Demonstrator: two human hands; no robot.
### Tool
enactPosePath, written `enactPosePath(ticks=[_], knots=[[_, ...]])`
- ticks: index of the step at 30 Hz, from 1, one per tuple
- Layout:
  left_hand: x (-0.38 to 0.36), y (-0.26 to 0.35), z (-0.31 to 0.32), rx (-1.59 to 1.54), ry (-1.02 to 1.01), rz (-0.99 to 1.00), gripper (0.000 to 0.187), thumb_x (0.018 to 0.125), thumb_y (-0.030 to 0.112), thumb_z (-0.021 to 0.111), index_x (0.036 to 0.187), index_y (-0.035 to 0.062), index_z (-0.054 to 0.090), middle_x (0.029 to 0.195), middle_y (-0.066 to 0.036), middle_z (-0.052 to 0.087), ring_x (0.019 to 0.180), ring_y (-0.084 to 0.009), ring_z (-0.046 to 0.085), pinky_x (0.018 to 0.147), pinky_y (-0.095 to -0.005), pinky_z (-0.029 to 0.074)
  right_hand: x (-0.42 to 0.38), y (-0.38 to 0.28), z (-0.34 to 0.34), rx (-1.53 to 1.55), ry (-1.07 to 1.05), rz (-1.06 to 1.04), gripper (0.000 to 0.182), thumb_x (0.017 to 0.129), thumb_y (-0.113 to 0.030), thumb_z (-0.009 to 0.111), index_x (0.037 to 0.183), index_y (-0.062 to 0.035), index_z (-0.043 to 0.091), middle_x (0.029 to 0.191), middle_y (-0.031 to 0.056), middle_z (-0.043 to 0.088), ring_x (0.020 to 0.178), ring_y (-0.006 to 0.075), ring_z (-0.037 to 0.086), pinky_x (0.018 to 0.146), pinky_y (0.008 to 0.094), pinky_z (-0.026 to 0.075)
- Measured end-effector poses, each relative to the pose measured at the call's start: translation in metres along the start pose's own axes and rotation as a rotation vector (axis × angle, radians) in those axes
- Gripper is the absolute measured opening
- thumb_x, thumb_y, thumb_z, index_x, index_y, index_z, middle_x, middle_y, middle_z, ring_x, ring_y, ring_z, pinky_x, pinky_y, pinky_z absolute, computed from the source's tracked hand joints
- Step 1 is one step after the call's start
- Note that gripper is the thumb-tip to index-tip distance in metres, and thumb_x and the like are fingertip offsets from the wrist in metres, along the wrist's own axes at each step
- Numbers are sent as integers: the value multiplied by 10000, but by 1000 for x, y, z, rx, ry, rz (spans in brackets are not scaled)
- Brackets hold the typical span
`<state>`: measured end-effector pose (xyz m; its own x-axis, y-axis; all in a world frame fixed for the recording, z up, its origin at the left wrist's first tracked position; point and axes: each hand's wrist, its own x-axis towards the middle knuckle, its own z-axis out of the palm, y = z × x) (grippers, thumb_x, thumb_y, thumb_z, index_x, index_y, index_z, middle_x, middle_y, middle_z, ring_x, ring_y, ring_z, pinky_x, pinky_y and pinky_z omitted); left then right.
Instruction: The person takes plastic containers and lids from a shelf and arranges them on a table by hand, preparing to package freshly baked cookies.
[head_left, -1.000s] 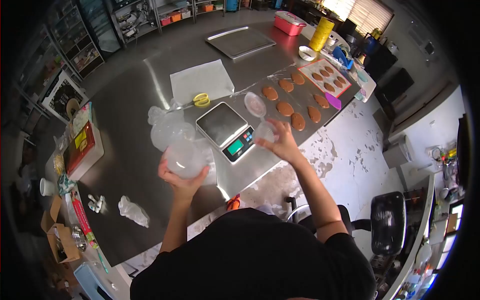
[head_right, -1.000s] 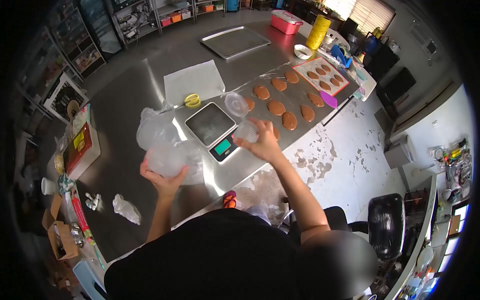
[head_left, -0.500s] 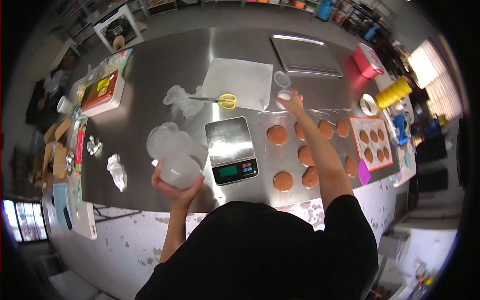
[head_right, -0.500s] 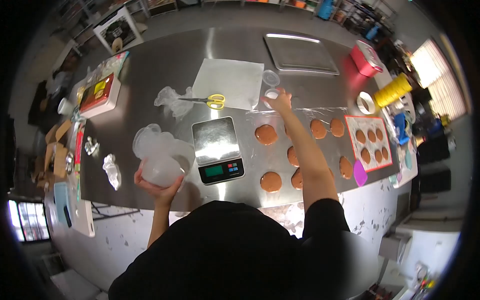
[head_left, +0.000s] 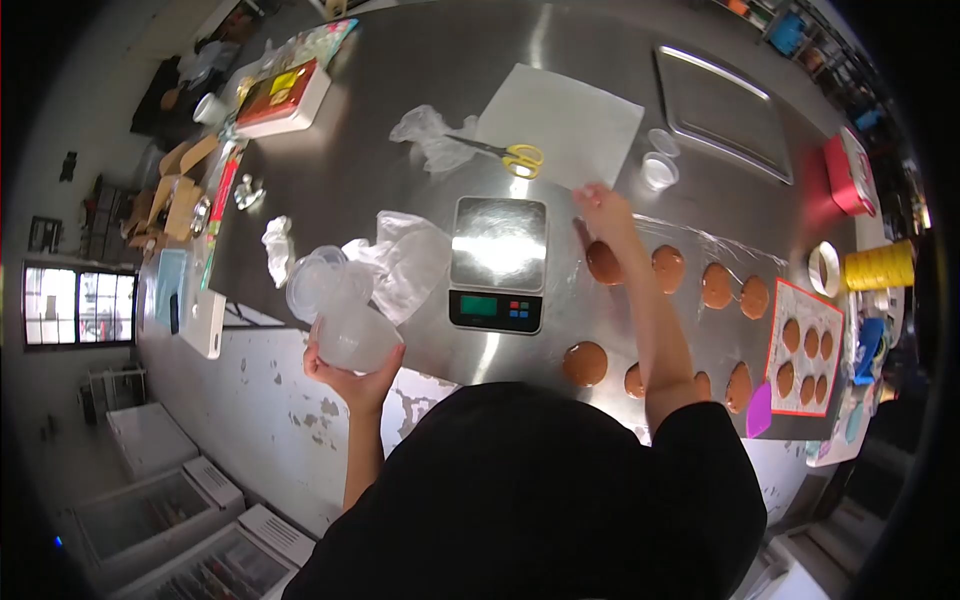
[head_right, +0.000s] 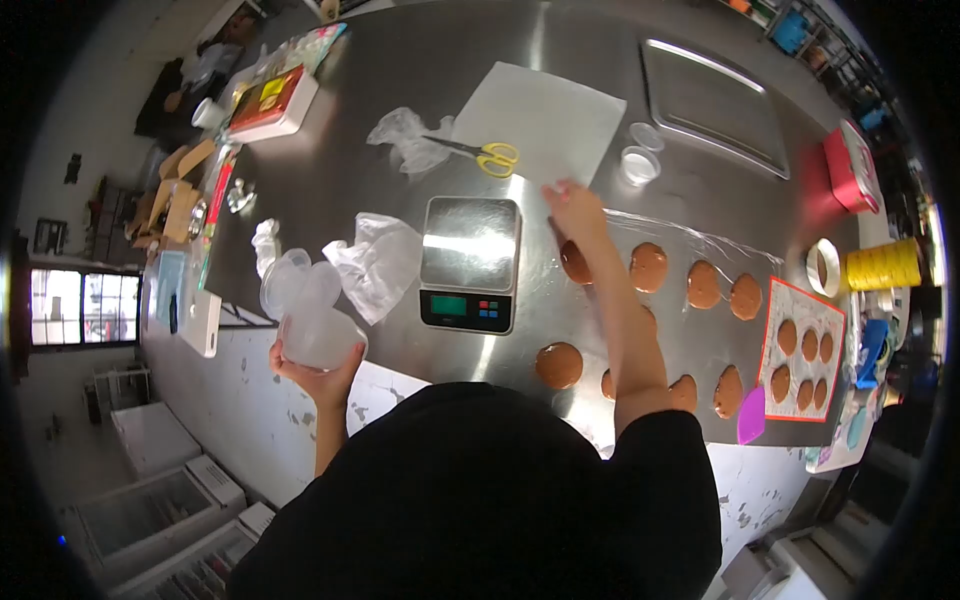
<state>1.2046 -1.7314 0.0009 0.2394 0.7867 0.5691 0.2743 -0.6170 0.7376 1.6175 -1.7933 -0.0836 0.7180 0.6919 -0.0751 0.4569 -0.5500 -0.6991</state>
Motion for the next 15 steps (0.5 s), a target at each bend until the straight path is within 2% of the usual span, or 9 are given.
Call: enactPosePath(ticks=[1,3,4,6,7,9,11,13,15], knots=[[1,-1,-2,17,10,-10,1010,488,109,858,1210,149,153,1303,-169,281,1174,-272,359,976,-413,347,-18,-13,7,38,-191,37,471,814,-481,537,917,-29,623,860,229,606,847,368,588,763,411,454],[5,-9,-7,22,38,-8,1003,485,111,860,1204,149,160,1300,-167,285,1169,-270,363,973,-411,352,-57,-34,21,-35,-252,13,424,839,-420,538,865,-4,611,737,168,630,682,299,611,648,391,463],[7,-16,-9,-13,58,-17,999,483,113,861,1200,147,165,1297,-164,287,1167,-269,366,969,-409,357,-71,-34,32,-35,-261,1,424,839,-420,538,865,-4,611,737,168,630,682,299,611,648,391,463],[16,-28,-19,32,76,-6,996,482,112,861,1199,143,169,1295,-165,289,1165,-267,368,969,-407,357,-89,-22,59,-9,-68,-14,394,858,-374,507,822,7,598,751,178,624,674,293,610,638,384,461],[20,-35,-23,68,81,7,993,481,111,861,1197,139,174,1293,-166,291,1164,-265,369,969,-405,358,-93,-15,66,-13,-69,-16,394,858,-374,507,822,7,598,751,178,624,674,293,610,638,384,461],[29,-54,-33,15,101,-48,998,479,146,865,1200,118,177,1278,-158,303,1143,-258,392,951,-395,389,-98,-2,73,268,-230,286,305,837,-279,484,842,4,597,738,187,612,738,301,614,631,370,461],[43,-81,-44,-40,117,-89,1005,478,182,870,1203,97,180,1263,-151,315,1123,-252,415,934,-385,420,-104,-14,65,142,-170,191,304,847,-279,480,851,4,590,726,179,606,720,279,611,616,351,455],[58,-107,-55,16,54,86,1026,472,194,871,1210,95,165,1272,-164,318,1118,-258,419,939,-386,417,-108,-27,74,16,-110,92,304,858,-279,476,860,5,584,715,171,599,702,258,609,601,332,449],[68,-126,-67,-30,56,14,994,480,191,870,1194,116,182,1265,-174,324,1133,-266,404,948,-396,372,-110,-43,85,316,12,298,326,880,-297,460,877,15,555,707,168,586,652,257,583,594,339,437]])
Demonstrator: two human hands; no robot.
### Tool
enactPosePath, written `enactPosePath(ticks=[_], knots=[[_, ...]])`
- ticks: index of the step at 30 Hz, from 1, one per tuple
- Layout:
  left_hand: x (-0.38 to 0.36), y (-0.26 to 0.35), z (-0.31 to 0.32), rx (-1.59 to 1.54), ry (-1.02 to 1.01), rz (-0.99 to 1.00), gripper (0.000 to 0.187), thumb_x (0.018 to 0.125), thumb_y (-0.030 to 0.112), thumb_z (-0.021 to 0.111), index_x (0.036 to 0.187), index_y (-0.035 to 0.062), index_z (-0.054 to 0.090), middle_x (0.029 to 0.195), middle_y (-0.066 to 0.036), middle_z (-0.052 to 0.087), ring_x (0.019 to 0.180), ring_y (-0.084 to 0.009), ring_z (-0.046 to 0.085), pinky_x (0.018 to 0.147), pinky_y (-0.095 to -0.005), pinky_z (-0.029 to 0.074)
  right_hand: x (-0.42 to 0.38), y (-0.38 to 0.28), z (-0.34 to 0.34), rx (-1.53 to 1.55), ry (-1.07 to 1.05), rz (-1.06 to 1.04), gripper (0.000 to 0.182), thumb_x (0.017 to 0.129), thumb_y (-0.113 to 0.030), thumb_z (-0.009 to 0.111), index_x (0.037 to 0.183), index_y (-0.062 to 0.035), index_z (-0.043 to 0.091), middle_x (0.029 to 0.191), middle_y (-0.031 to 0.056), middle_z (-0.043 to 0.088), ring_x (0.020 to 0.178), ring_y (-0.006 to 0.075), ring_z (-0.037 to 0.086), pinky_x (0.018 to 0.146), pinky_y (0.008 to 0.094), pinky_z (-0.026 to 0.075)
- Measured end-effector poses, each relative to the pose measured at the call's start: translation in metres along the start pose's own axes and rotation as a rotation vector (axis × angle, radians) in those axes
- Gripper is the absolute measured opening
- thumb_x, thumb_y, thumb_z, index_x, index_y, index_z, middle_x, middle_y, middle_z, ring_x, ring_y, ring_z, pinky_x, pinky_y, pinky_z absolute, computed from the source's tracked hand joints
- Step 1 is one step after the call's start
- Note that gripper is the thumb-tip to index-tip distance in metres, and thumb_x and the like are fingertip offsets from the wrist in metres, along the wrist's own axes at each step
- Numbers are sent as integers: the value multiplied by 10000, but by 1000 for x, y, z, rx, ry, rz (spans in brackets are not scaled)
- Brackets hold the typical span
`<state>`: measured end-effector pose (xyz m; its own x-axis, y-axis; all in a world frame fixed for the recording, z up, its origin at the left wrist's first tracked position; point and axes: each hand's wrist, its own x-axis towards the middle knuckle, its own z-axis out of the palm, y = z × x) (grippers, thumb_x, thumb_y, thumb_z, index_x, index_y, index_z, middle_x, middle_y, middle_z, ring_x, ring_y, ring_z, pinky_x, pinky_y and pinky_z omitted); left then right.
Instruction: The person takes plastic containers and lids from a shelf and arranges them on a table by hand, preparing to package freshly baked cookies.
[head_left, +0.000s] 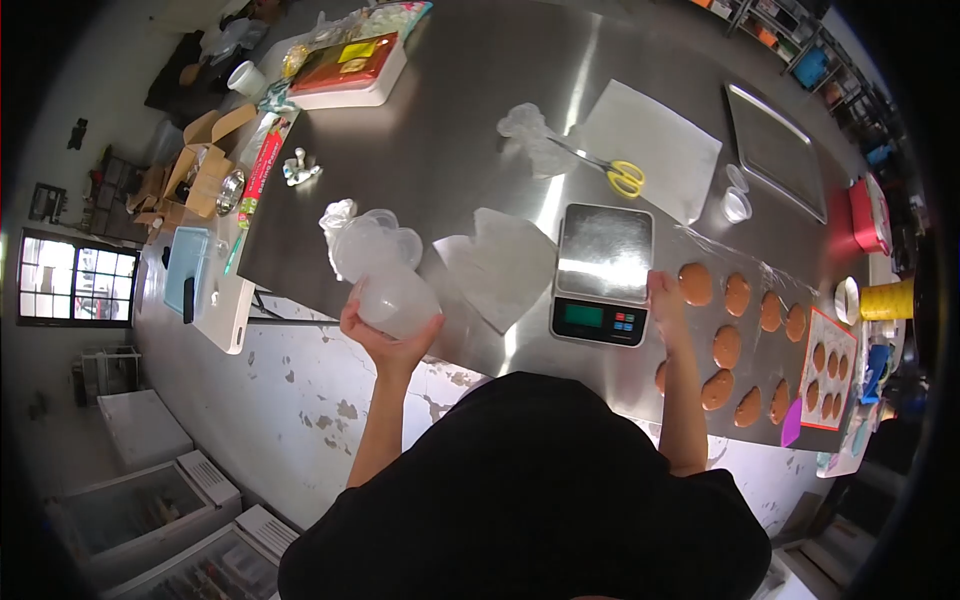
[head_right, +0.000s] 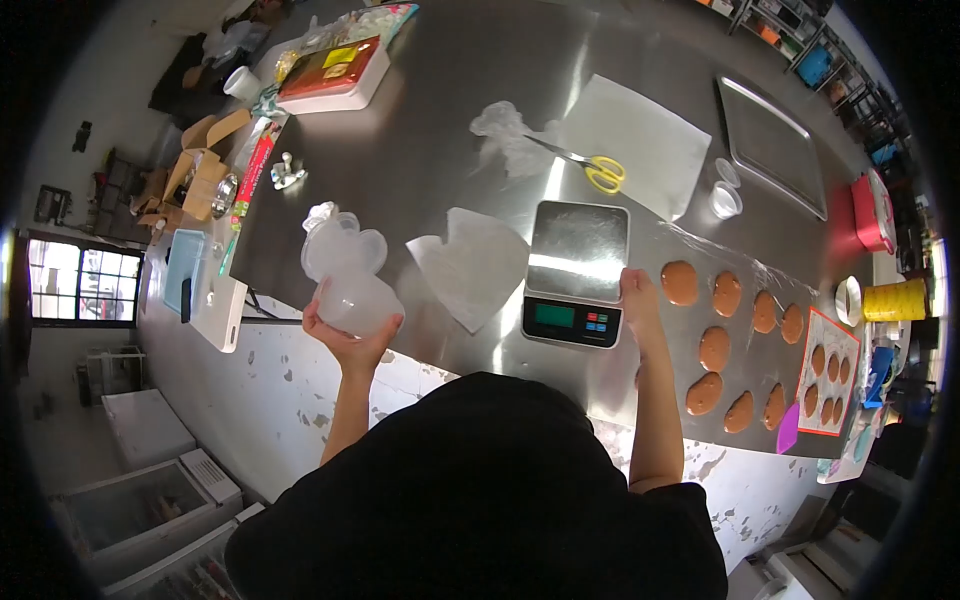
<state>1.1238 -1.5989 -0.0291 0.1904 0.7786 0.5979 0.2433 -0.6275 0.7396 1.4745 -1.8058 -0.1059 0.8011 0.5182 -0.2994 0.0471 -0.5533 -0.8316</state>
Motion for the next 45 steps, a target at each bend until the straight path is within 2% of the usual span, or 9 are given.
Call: enactPosePath(ticks=[5,7,13,20,27,34,40,42,45], knots=[[22,-35,-33,30,-72,83,1003,476,199,868,1196,116,176,1257,-180,342,1130,-286,422,940,-400,384,-21,-45,36,-175,138,-61,334,903,-303,462,803,8,534,668,126,528,628,212,527,590,340,415],[28,-45,-42,2,-79,56,1017,475,222,867,1200,113,164,1268,-167,329,1135,-278,410,941,-396,389,-25,-59,52,-391,332,-400,335,916,-288,439,807,16,525,721,190,557,687,328,556,628,406,421],[34,-70,-62,-2,-87,-19,1024,472,182,870,1205,121,157,1286,-180,323,1142,-285,412,941,-406,390,-42,-117,64,-497,283,-362,280,898,-226,458,815,35,519,803,254,557,772,428,528,695,473,421],[34,-76,-58,-178,-115,-46,1007,496,157,867,1208,123,157,1268,-174,327,1141,-288,404,947,-409,394,-94,-137,46,-414,438,-297,227,890,-193,488,843,26,520,780,231,558,733,400,540,659,437,431],[30,-61,-24,-325,-339,141,980,500,162,868,1203,116,187,1259,-188,339,1151,-296,404,946,-421,384,-186,-107,15,-314,669,-252,199,895,-165,489,886,31,522,765,199,564,688,352,556,639,388,440],[-9,1,14,-663,-606,242,971,508,148,859,1204,115,182,1262,-203,327,1141,-308,410,958,-430,368,-308,-40,8,-183,885,-125,147,882,-101,506,820,29,479,840,208,589,694,334,565,644,379,457],[-67,50,2,-717,-761,356,980,517,117,847,1217,98,162,1256,-176,324,1107,-277,433,916,-399,437,-445,29,21,-267,1071,53,173,906,-141,484,864,26,475,920,206,603,726,315,574,646,361,463],[-86,64,-8,-754,-788,341,981,516,125,847,1219,99,164,1256,-177,324,1104,-284,432,900,-408,464,-490,52,31,-258,1120,164,155,872,-112,522,854,32,469,875,228,566,700,336,559,649,393,450],[-108,83,-28,-781,-857,348,981,520,114,842,1225,96,161,1258,-184,324,1094,-296,446,874,-415,493,-550,92,55,-113,1173,383,192,891,-157,506,846,28,476,738,176,530,637,307,529,603,379,435]])
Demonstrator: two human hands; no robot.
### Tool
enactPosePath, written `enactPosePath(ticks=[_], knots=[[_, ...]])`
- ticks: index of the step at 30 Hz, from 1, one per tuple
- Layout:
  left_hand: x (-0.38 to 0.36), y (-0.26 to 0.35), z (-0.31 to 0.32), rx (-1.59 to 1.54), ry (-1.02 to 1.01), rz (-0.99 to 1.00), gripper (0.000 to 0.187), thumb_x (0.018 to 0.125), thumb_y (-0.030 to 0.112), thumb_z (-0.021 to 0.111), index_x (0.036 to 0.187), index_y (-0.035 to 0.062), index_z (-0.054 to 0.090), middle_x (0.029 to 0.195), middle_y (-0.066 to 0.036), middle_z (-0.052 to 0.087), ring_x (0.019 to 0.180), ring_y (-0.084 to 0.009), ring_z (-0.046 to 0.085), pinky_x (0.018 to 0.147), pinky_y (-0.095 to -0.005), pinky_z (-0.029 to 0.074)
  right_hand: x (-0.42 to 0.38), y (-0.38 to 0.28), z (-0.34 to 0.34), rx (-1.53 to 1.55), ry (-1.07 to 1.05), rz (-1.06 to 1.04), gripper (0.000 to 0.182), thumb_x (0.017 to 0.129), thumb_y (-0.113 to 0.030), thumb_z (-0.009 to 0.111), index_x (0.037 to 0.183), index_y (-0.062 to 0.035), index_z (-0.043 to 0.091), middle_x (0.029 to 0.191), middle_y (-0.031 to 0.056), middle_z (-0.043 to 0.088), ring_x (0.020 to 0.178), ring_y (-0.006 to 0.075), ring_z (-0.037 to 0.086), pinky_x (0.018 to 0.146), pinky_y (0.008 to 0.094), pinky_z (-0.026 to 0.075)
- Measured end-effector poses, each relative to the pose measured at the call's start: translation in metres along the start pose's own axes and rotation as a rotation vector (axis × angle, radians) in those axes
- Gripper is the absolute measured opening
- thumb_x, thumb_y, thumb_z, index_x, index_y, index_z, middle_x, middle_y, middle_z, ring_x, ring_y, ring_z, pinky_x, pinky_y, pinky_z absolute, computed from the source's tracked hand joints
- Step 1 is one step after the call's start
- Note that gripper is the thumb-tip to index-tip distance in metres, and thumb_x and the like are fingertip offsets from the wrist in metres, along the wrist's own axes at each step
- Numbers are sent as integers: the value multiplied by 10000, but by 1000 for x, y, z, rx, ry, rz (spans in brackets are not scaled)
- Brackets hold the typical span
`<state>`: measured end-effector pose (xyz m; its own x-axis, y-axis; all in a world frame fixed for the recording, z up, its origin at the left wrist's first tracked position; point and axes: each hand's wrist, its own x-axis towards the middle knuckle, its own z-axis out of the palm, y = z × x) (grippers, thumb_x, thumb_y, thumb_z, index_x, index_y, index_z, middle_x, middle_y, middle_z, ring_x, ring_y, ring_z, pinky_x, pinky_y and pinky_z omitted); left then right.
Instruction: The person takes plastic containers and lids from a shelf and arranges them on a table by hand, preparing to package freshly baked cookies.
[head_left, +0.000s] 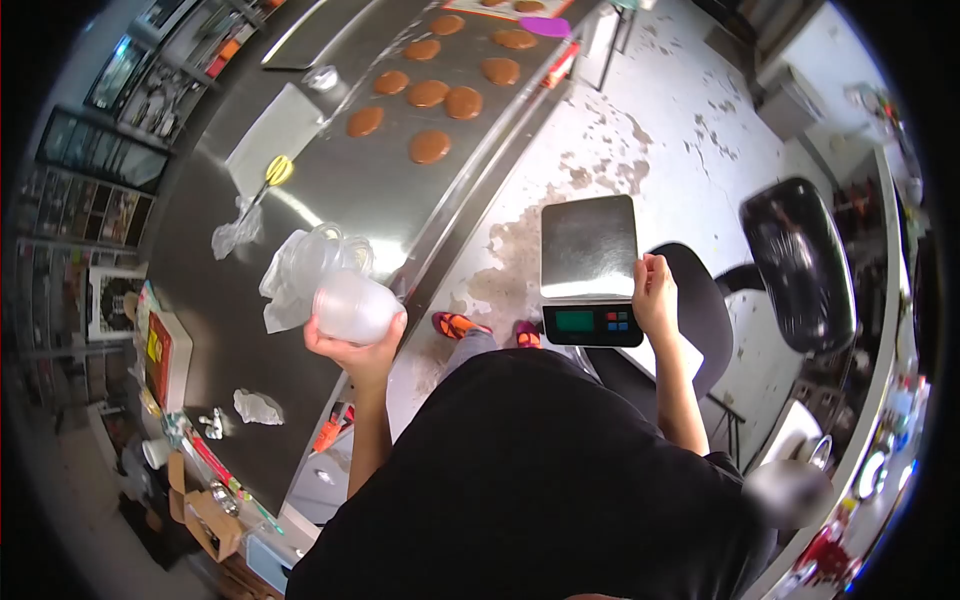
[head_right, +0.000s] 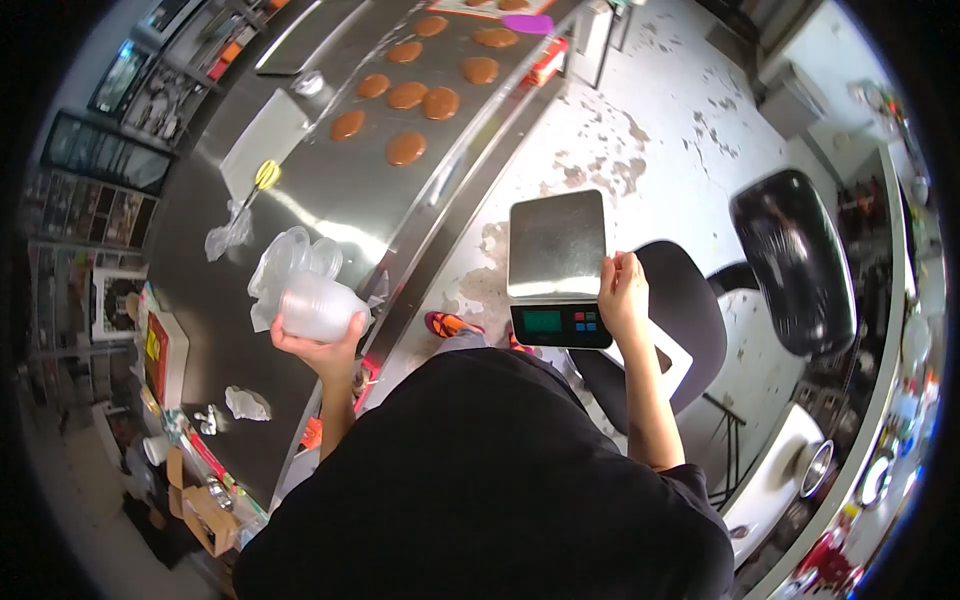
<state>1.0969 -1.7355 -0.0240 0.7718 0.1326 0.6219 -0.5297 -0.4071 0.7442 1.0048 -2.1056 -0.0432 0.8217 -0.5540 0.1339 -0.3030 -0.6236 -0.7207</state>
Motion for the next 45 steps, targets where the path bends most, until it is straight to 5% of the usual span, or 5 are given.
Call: enactPosePath(ticks=[13,21,37,42,45], knots=[[-29,60,66,-107,-217,107,1009,526,201,867,1239,59,167,1193,-188,354,1060,-304,455,852,-419,460,-68,108,-17,145,230,275,215,882,-176,521,784,8,464,622,140,499,551,228,497,529,355,395],[-6,64,53,25,-165,243,1003,516,182,874,1242,70,191,1199,-163,363,1039,-281,472,853,-400,479,-41,76,39,205,88,352,249,870,-219,545,794,8,477,658,198,563,614,351,583,576,406,454],[32,-29,-26,150,1,0,1030,499,198,864,1219,87,136,1264,-196,315,1138,-300,417,916,-422,414,112,23,386,308,11,247,409,875,-161,483,1225,3,351,1086,294,502,1019,418,484,870,452,388],[61,-70,-42,240,-66,-61,1019,501,211,867,1206,111,137,1258,-204,313,1135,-308,427,926,-423,406,163,52,528,1037,80,263,356,796,-203,561,1096,-15,511,1039,245,551,1004,391,520,828,442,421],[80,-88,-49,217,-128,-22,1016,505,210,867,1206,123,136,1270,-213,306,1148,-312,416,929,-430,401,163,37,527,939,-87,272,347,792,-207,564,1081,-19,519,1027,243,555,994,389,524,822,442,423]])
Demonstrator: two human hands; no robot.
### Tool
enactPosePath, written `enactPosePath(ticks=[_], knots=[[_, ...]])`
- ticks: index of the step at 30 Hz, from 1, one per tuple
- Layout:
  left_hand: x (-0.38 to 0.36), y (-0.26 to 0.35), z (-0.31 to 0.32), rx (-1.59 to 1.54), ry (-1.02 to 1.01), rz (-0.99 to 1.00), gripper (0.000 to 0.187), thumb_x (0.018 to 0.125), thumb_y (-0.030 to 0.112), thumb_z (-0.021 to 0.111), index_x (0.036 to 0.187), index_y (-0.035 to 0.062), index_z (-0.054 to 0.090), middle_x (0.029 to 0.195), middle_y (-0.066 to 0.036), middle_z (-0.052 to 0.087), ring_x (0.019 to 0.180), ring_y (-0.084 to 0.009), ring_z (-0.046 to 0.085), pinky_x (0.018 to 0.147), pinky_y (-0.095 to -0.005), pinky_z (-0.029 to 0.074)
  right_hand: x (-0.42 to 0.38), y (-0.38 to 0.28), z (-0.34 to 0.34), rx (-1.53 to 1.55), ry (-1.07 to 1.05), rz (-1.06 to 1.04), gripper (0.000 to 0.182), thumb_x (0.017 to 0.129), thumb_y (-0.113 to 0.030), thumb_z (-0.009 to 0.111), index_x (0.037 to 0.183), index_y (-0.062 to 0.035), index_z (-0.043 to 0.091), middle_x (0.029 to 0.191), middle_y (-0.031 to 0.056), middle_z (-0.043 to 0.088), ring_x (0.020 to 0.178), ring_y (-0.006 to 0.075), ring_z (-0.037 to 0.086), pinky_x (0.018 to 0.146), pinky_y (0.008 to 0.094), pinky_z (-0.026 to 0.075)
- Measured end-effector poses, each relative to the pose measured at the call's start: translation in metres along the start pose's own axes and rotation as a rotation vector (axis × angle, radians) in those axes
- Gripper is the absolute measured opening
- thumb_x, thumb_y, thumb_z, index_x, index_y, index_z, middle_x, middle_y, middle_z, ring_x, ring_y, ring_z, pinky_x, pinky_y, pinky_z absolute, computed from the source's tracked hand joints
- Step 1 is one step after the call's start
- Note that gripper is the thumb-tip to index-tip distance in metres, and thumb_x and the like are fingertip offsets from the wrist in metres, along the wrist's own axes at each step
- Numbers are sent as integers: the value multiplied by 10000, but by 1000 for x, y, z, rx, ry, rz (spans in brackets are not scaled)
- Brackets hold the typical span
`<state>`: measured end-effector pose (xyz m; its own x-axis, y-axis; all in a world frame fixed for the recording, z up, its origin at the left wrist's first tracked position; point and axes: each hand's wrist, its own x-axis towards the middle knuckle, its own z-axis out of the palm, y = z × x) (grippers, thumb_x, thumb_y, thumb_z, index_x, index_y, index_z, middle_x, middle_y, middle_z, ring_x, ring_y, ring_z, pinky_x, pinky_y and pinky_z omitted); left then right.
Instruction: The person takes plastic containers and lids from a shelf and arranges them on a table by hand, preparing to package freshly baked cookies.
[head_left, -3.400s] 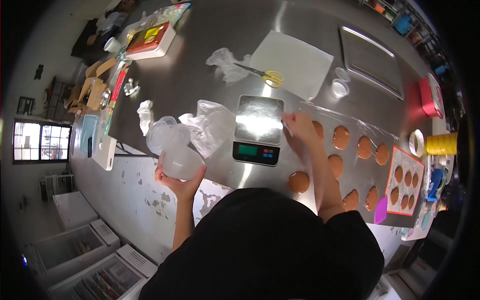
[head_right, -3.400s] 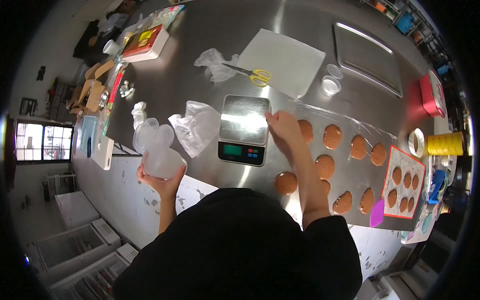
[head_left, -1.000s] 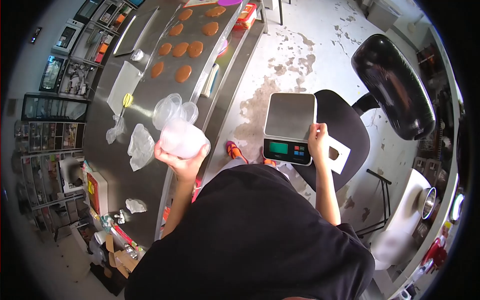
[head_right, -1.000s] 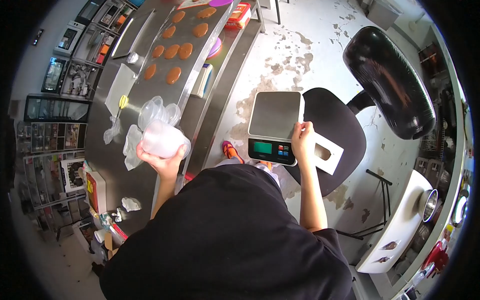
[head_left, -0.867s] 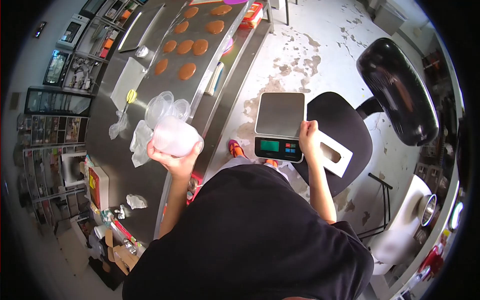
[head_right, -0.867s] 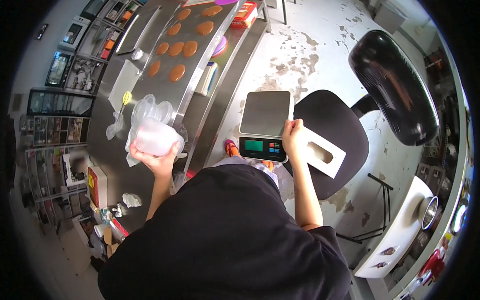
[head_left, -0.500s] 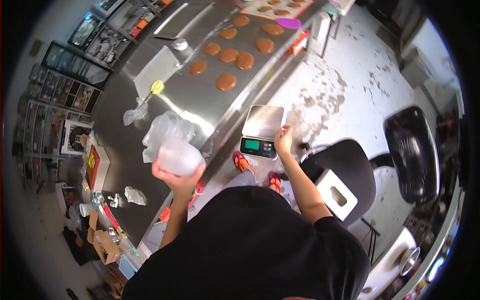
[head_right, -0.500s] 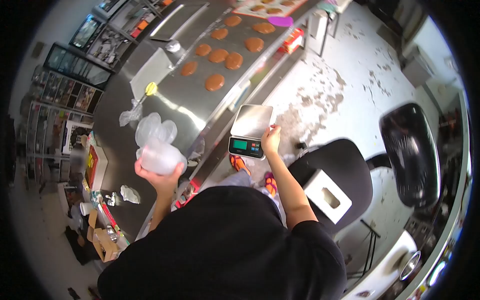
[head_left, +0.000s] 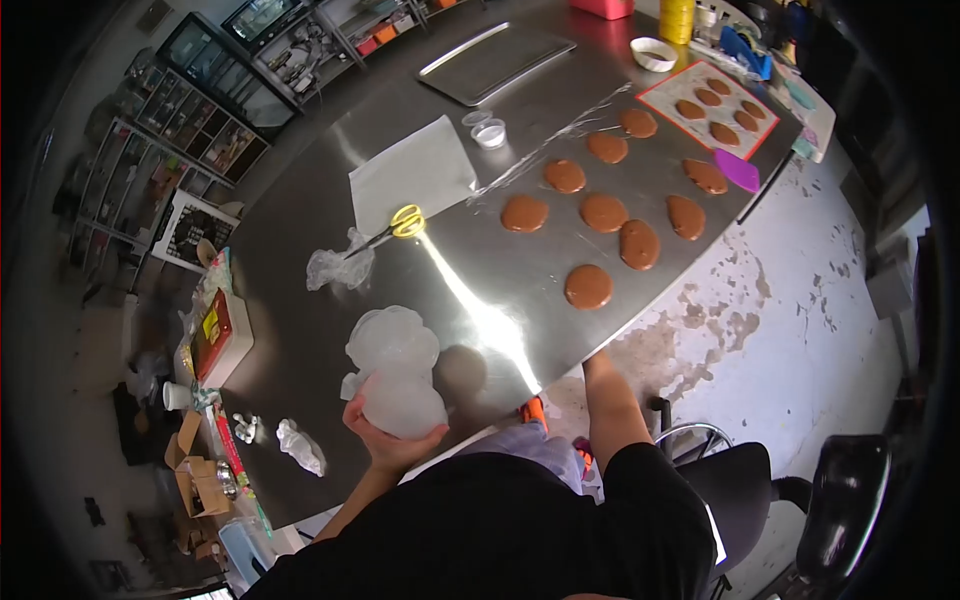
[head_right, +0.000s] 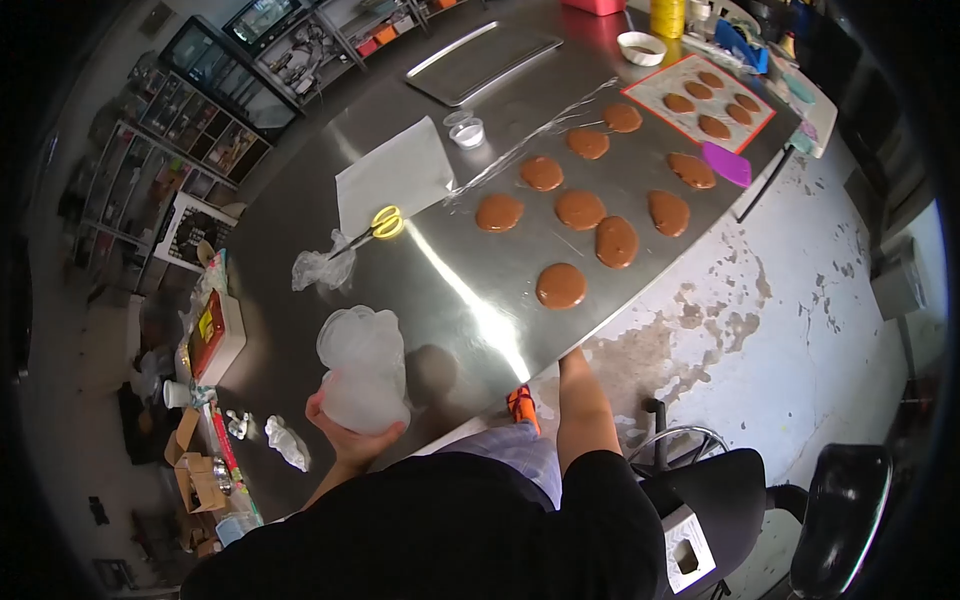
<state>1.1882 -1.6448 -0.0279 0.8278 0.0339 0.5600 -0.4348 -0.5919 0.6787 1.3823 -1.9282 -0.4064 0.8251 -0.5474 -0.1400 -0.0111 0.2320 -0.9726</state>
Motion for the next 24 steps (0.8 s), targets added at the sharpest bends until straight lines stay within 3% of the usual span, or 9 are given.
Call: enactPosePath(ticks=[11,12,13,22,23,24], knots=[[30,-40,0,-8,70,-163,1008,510,226,870,1205,121,147,1278,-232,304,1156,-311,400,944,-445,358,-39,-59,-19,-725,-766,255,299,770,-232,581,1000,-42,563,958,228,579,943,383,549,790,440,436],[32,-42,2,4,78,-164,1007,513,234,869,1206,121,147,1275,-229,307,1153,-309,400,942,-442,360,-39,-64,13,-796,-838,270,295,768,-234,583,993,-44,567,952,227,581,938,382,552,787,439,437],[34,-43,3,17,91,-163,1006,517,242,868,1208,121,147,1272,-226,310,1151,-306,399,940,-439,361,-38,-75,2,-867,-912,280,291,766,-237,584,986,-46,571,946,226,584,933,382,554,784,439,438],[28,-29,11,241,474,-341,996,514,262,871,1206,116,171,1269,-206,311,1147,-297,394,939,-419,360,-29,-139,-89,-1566,-1679,226,258,748,-257,599,920,-64,606,890,214,603,891,377,575,758,437,449],[25,-26,11,255,504,-359,996,514,262,871,1206,116,171,1269,-206,311,1147,-297,394,939,-419,360,-21,-161,-97,-1406,-1890,109,213,724,-276,586,815,-87,627,788,201,613,809,378,592,717,427,460],[21,-23,10,323,555,-364,997,513,256,871,1208,109,171,1269,-203,309,1150,-293,390,943,-414,356,-17,-208,-85,-1419,-1898,332,189,721,-233,563,782,-63,621,795,204,614,812,372,590,697,415,461]])
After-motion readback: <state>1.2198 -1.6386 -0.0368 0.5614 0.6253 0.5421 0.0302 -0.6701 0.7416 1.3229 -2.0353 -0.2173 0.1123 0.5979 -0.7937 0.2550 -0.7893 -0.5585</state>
